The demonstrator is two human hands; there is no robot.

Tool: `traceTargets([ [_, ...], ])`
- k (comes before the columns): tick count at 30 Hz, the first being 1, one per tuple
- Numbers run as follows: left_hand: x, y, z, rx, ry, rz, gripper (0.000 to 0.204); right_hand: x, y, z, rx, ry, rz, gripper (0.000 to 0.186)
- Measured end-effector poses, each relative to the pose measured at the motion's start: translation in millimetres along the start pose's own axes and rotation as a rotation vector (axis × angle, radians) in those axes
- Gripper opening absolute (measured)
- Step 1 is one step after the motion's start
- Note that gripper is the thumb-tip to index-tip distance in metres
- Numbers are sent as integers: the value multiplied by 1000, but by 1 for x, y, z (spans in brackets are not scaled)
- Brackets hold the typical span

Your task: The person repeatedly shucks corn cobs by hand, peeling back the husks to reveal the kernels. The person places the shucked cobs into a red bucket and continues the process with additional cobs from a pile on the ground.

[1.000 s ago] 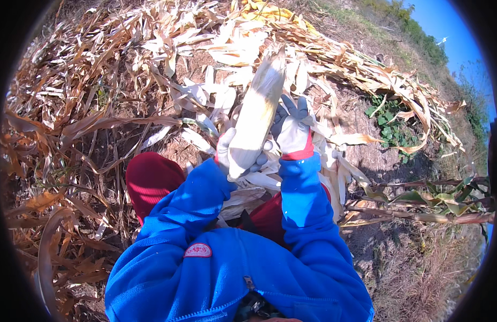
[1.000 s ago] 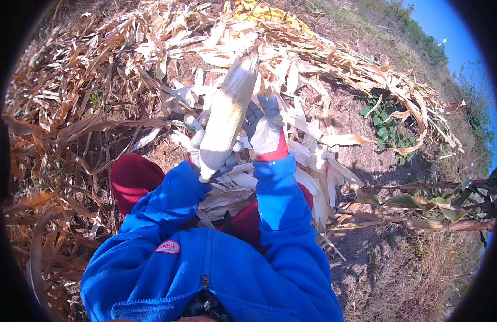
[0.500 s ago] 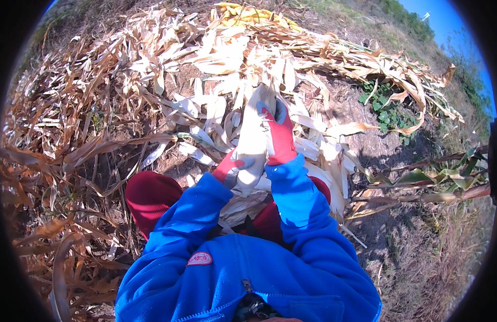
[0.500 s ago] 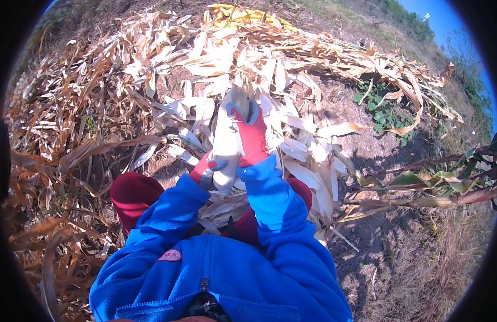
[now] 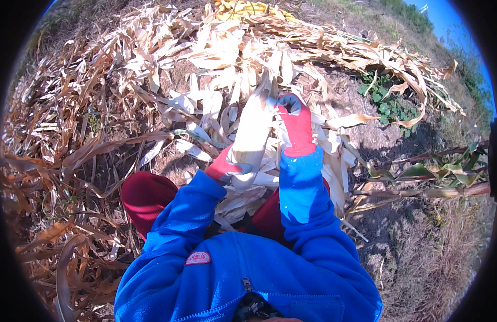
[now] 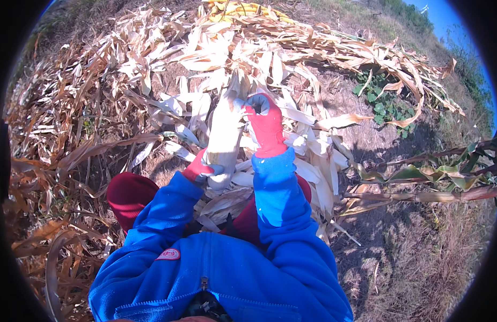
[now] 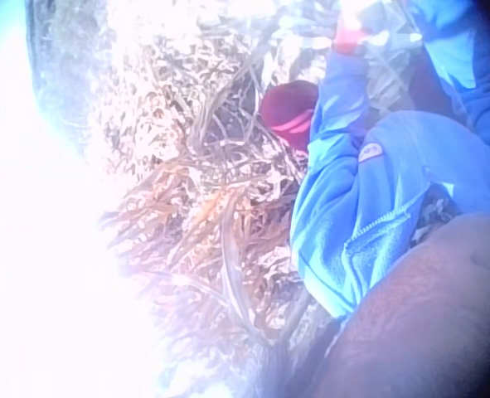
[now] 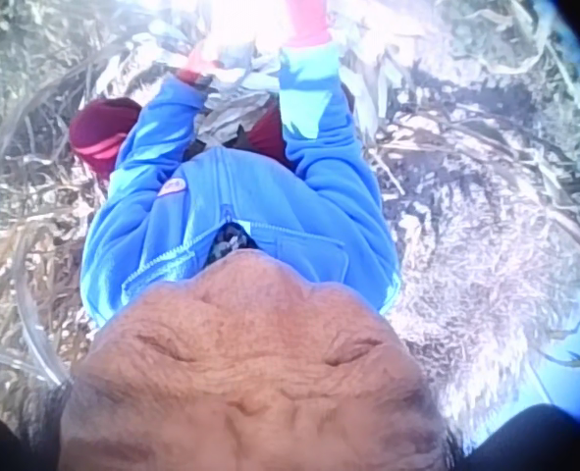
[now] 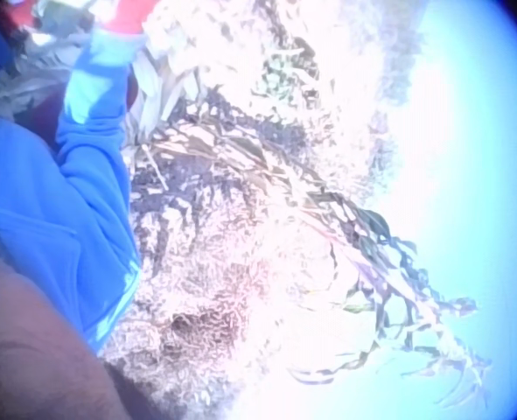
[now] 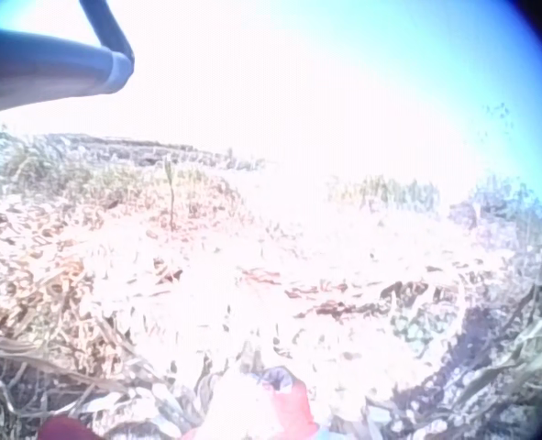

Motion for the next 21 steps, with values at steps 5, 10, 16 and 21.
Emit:
traceTargets([
  [5, -11, 1, -8, -108, 253, 72, 77, 6, -2, 11, -161, 89, -32, 43],
  [10, -39, -2, -2, -341, 705, 191, 81, 15, -4, 18, -187, -210, -80, 64],
  [16, -59, 1, 19, -387, 828, 180, 77, -26, -5, 6, -277, -73, 11, 35],
  [21, -49, -6, 7, -491, 833, 191, 83, -1, -6, 17, -309, -468, -170, 27],
])
Point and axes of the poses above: each hand's wrist, its own y-axis towards the middle knuckle, its own z-axis out of the palm, x = y × z, the point moved 8 cm from there along y, towards the middle knuckle, and after that the axes turned 9 degrees about x, right-handed, at the moved point
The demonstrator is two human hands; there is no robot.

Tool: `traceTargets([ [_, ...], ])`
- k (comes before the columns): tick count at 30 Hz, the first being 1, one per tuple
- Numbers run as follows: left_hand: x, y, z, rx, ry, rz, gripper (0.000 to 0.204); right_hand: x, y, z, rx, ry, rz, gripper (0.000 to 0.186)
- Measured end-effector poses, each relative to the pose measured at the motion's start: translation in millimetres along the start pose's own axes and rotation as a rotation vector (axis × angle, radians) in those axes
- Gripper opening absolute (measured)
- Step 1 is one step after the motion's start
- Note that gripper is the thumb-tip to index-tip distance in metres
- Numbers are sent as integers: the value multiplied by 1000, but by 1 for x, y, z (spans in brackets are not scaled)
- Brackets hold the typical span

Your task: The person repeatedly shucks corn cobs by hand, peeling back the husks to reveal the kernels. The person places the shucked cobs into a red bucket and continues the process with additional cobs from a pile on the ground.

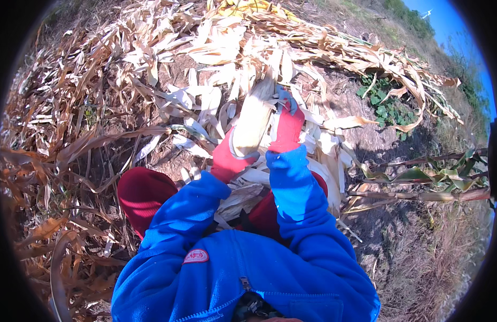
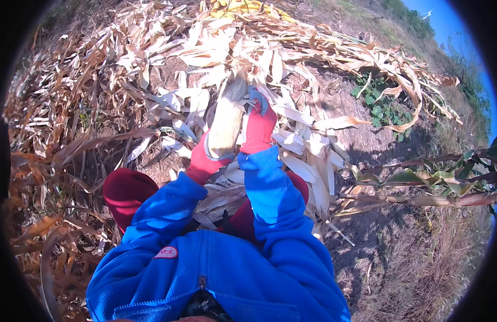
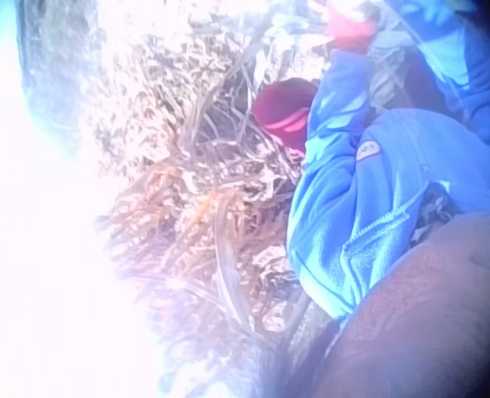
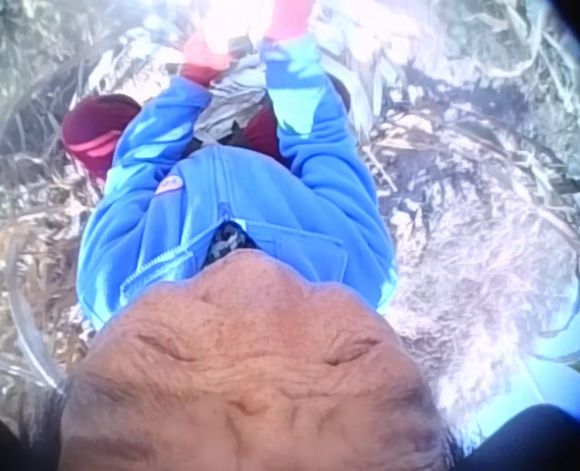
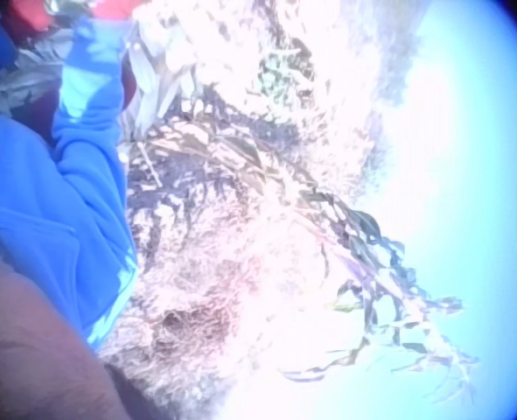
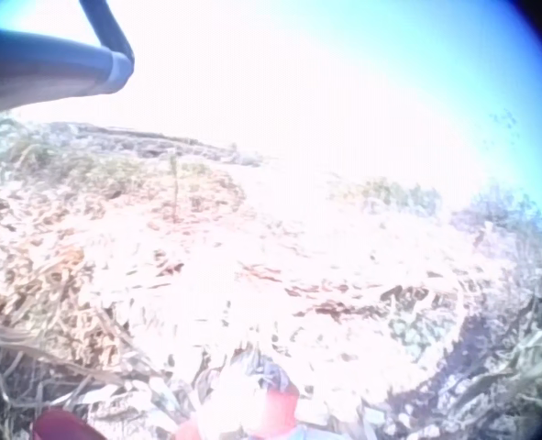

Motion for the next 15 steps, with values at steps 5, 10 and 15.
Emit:
traceTargets([
  [5, 36, -3, 10, 98, -191, -97, 90, -22, 2, 4, -40, 764, 135, 29],
  [10, 26, 4, 19, 159, -151, 4, 90, -79, 13, 15, 72, 1215, 142, 38],
  [15, 10, 0, 16, 168, -97, -32, 85, -52, 6, 23, 59, 1170, 227, 21],
])
Point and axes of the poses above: each hand's wrist, its own y-axis towards the middle knuckle, its own z-axis out of the palm, x = y × z, the point moved 8 cm from there along y, towards the middle knuckle, and after that the axes turned 9 degrees about x, right-handed, at the moved point
